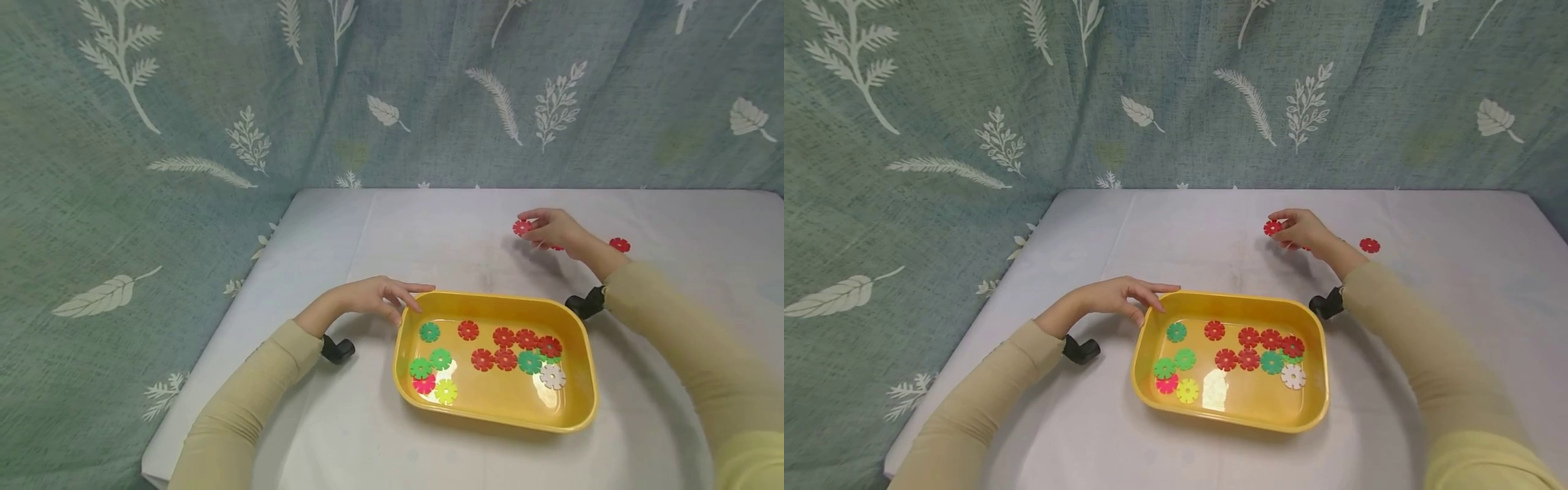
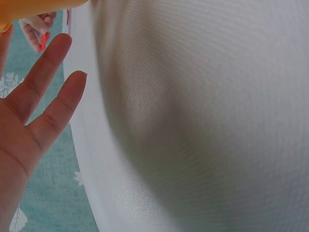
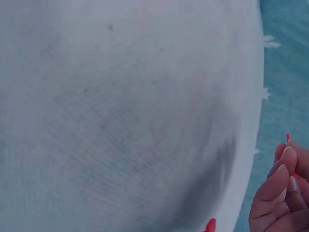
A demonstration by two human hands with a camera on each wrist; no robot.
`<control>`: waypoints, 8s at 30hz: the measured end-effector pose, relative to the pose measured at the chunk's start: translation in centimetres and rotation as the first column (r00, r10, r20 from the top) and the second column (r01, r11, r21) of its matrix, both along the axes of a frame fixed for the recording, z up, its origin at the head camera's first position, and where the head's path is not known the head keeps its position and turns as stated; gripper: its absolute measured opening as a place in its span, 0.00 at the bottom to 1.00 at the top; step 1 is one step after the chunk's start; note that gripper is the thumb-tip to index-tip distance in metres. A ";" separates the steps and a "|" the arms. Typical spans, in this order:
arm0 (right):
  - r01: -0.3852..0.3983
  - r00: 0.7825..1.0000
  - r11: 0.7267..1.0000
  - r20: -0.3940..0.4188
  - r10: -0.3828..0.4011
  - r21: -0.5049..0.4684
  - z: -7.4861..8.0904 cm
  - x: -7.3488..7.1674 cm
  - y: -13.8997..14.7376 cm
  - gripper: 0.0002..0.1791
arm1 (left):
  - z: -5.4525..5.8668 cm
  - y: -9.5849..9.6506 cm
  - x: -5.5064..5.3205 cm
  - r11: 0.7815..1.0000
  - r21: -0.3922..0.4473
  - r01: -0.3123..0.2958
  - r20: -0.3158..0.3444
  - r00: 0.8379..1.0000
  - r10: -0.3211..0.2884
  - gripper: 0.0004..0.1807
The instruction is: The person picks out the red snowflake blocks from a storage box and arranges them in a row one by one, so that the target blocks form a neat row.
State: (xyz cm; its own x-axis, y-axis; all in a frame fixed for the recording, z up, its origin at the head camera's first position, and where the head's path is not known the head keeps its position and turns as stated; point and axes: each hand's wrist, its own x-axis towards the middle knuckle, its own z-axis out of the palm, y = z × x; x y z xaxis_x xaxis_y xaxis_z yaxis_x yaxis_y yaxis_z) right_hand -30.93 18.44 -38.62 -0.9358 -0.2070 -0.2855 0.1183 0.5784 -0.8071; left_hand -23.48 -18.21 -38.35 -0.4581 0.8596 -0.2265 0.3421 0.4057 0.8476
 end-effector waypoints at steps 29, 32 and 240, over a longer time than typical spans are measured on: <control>-0.028 0.999 0.954 -0.016 0.034 0.299 -2.0 -0.6 0.3 0.23 | 0.0 0.0 0.0 1.000 0.012 0.017 0.005 1.000 -0.017 0.23; -0.033 0.999 0.950 -0.019 0.040 0.309 -2.1 -0.6 0.3 0.23 | 0.0 0.0 0.0 1.000 0.010 0.016 0.005 1.000 -0.016 0.22; -0.397 0.917 0.900 -0.023 0.399 -0.179 7.9 7.5 -4.4 0.18 | -0.1 0.0 0.2 1.000 0.022 -0.018 0.006 1.000 0.018 0.22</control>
State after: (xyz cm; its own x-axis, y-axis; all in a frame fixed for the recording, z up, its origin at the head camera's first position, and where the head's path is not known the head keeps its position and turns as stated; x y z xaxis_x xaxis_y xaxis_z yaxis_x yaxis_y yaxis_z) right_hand -23.43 14.06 -30.71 -0.7609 -0.6095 -0.2224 -0.0799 0.4282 -0.9002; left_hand -23.27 -18.24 -38.44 -0.4725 0.8559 -0.2102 0.3302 0.3931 0.8582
